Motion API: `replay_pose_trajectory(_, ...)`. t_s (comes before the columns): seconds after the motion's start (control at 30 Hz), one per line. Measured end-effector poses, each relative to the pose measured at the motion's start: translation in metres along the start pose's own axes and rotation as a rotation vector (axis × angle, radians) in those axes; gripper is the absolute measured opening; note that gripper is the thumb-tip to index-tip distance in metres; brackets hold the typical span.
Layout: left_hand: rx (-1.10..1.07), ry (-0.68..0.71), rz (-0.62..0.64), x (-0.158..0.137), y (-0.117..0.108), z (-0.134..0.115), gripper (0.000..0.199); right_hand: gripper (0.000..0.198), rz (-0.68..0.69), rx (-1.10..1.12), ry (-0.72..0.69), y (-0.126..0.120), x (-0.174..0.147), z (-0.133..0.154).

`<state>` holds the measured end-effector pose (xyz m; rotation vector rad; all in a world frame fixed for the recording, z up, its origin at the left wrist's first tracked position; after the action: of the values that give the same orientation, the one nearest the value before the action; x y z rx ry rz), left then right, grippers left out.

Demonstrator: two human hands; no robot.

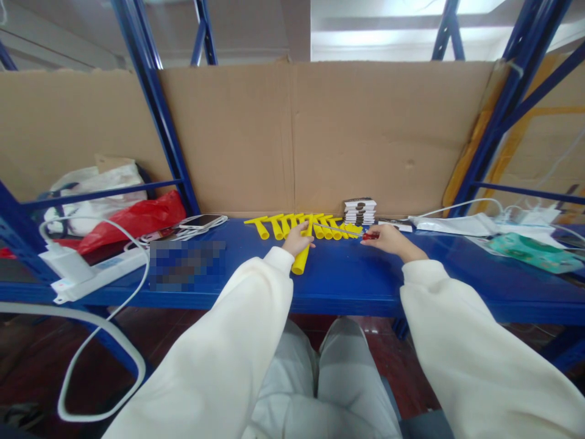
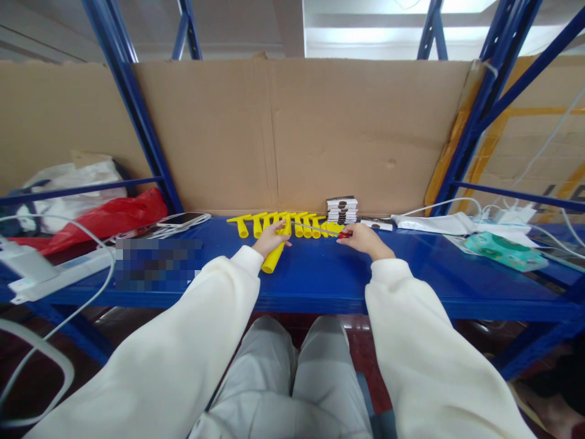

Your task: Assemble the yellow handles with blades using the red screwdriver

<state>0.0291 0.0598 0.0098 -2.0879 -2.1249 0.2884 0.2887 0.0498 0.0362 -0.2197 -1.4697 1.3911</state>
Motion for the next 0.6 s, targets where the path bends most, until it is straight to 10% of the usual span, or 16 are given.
replay_pose_trajectory(0.6,0.158,0.193,-0.204,0.009,-0.016,-0.010,0.031,0.020,-0.003,-0.050,0.029,0.001,0.000,-0.010)
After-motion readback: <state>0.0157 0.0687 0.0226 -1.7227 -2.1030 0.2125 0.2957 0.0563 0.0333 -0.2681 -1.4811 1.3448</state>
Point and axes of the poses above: each hand's wrist, its own x-axis towards the middle knuckle, its own y-axis out of the palm, z = x × y, the point moved 9 cm from there along x, towards the middle knuckle, and after that the axes turned 11 degrees about -y, right-handed, at the moved point
